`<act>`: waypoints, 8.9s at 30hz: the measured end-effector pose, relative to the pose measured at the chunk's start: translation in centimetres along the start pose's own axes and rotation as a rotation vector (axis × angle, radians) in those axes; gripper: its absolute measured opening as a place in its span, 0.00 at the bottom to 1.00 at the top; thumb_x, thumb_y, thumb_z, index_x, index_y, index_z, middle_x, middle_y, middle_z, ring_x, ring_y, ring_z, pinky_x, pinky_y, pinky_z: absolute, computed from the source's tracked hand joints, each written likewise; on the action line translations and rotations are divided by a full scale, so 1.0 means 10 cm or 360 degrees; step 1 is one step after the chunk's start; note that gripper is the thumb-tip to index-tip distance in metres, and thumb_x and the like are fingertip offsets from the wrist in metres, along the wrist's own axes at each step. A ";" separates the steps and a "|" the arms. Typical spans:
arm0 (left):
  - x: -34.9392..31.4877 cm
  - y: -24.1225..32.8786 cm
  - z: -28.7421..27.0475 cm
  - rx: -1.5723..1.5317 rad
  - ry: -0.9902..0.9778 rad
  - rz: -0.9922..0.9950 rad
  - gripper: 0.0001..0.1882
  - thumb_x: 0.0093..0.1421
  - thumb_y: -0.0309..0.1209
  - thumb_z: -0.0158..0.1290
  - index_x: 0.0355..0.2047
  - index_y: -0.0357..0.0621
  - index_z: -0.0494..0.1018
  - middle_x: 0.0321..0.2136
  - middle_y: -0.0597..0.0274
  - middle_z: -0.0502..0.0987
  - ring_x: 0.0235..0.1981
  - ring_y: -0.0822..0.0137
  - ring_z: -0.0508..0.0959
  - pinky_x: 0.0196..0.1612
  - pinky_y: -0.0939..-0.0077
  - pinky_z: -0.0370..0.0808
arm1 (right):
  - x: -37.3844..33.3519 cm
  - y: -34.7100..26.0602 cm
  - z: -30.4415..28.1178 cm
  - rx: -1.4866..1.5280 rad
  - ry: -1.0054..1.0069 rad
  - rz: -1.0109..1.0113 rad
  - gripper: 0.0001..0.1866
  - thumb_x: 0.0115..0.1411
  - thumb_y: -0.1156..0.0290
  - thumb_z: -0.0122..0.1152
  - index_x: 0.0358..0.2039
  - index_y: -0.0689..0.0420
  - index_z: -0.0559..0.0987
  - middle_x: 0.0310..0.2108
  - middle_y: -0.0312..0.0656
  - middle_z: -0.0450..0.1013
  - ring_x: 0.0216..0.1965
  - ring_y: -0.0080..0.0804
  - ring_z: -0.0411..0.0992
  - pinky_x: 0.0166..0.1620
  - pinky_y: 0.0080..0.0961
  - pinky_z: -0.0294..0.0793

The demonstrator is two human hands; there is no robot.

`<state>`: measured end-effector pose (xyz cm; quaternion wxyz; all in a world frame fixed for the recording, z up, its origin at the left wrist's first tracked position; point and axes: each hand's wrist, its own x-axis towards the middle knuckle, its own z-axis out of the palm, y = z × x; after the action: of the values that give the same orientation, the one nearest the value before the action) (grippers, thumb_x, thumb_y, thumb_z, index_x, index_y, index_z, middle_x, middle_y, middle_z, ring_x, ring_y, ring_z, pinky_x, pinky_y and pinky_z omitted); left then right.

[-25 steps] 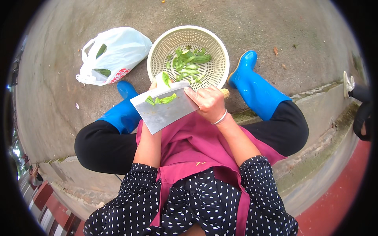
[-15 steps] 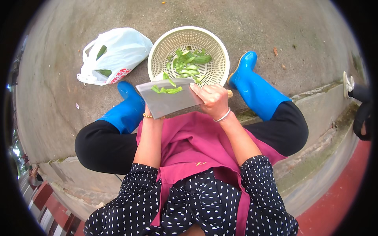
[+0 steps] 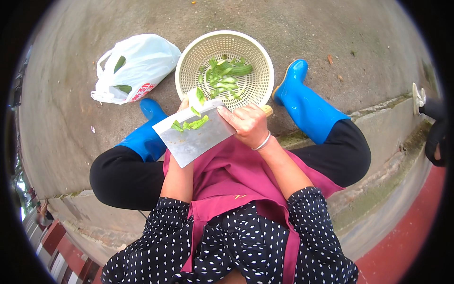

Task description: The person sits on the ground and slices green vegetables using a cleaver, placing the cut pieces into a white colander. The person handles the vegetables one at a time and continues slicing throughout the clip.

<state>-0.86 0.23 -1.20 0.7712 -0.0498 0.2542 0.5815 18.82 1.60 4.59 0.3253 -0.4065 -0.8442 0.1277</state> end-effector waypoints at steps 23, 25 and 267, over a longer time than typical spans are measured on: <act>-0.02 0.04 -0.11 0.0399 0.0296 -0.0008 0.22 0.68 0.44 0.41 0.53 0.41 0.68 0.43 0.53 0.76 0.42 0.59 0.78 0.46 0.64 0.77 | 0.10 0.01 -0.09 0.0118 -0.0019 0.0056 0.15 0.47 0.73 0.66 0.39 0.49 0.83 0.13 0.32 0.64 0.15 0.29 0.66 0.21 0.29 0.63; -0.03 0.08 0.02 0.0919 0.0263 0.0138 0.23 0.67 0.45 0.42 0.54 0.41 0.68 0.45 0.53 0.76 0.43 0.58 0.78 0.47 0.63 0.76 | 0.12 -0.06 -0.12 0.0151 -0.0035 0.0005 0.16 0.45 0.73 0.67 0.38 0.49 0.82 0.14 0.32 0.64 0.15 0.28 0.66 0.22 0.28 0.62; 0.27 0.02 -0.07 0.0162 0.0662 -0.0073 0.38 0.62 0.66 0.35 0.32 0.37 0.71 0.23 0.53 0.74 0.24 0.57 0.75 0.31 0.63 0.75 | 0.13 -0.43 -0.03 0.0042 0.0121 0.0025 0.17 0.46 0.74 0.63 0.39 0.52 0.82 0.13 0.31 0.58 0.15 0.27 0.63 0.22 0.28 0.60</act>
<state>-0.75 2.33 -3.01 0.7167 -0.1355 0.4359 0.5273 15.84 -0.14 7.42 0.3616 -0.4134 -0.8261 0.1260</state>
